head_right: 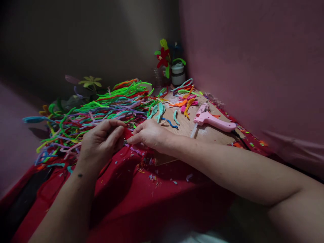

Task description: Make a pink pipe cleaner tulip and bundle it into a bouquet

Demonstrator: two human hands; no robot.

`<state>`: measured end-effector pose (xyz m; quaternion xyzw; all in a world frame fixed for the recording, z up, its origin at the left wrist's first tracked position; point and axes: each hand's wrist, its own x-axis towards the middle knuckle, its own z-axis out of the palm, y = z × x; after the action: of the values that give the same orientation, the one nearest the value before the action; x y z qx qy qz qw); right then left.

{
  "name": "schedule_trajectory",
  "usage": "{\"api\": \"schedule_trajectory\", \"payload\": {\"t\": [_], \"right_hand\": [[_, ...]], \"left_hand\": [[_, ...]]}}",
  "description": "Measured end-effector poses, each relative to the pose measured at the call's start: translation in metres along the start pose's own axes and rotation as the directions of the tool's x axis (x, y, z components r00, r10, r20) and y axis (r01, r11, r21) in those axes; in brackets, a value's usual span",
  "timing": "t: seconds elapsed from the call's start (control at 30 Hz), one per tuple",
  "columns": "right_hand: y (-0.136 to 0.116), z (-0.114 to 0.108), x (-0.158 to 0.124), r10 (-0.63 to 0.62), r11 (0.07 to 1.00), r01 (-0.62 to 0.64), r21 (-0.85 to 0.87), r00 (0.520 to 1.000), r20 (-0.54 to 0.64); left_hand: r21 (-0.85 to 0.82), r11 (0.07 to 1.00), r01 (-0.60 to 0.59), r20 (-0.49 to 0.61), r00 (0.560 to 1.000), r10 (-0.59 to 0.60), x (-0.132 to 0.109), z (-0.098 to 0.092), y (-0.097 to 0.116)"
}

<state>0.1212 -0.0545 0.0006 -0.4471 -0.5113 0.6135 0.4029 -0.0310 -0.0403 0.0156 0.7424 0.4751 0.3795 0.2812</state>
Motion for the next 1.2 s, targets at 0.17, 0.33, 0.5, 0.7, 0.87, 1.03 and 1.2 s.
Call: {"api": "schedule_trajectory", "payload": {"t": [0.17,0.33,0.5,0.7,0.87,1.03,1.2], "right_hand": [[0.004,-0.002,0.003,-0.024,1.0,0.024,0.011,1.0,-0.005],[0.008,-0.005,0.004,-0.071,0.995,0.063,0.076,0.992,0.107],[0.005,-0.003,0.003,-0.031,0.976,0.016,0.216,0.997,0.065],[0.005,-0.003,0.004,-0.028,0.99,0.01,0.143,0.992,0.122],[0.008,-0.003,0.004,-0.094,0.996,0.092,0.018,0.99,0.107],[0.011,-0.002,0.007,-0.119,0.988,0.116,0.104,0.993,0.017],[0.012,-0.005,0.01,-0.141,0.968,0.157,0.196,0.986,-0.089]], "left_hand": [[-0.257,0.943,0.212,0.147,0.973,-0.179,0.003,-0.002,0.003],[-0.306,0.917,0.255,0.183,0.961,-0.206,0.003,-0.003,-0.001],[-0.264,0.935,0.238,0.147,0.968,-0.205,0.004,-0.003,0.001],[-0.257,0.936,0.239,0.119,0.969,-0.214,0.003,0.0,0.001],[-0.276,0.936,0.217,0.015,0.975,-0.222,0.0,0.008,0.001],[-0.264,0.934,0.239,0.042,0.971,-0.236,0.001,0.005,0.006],[-0.209,0.924,0.32,0.324,0.914,-0.243,0.001,-0.003,0.002]]}}
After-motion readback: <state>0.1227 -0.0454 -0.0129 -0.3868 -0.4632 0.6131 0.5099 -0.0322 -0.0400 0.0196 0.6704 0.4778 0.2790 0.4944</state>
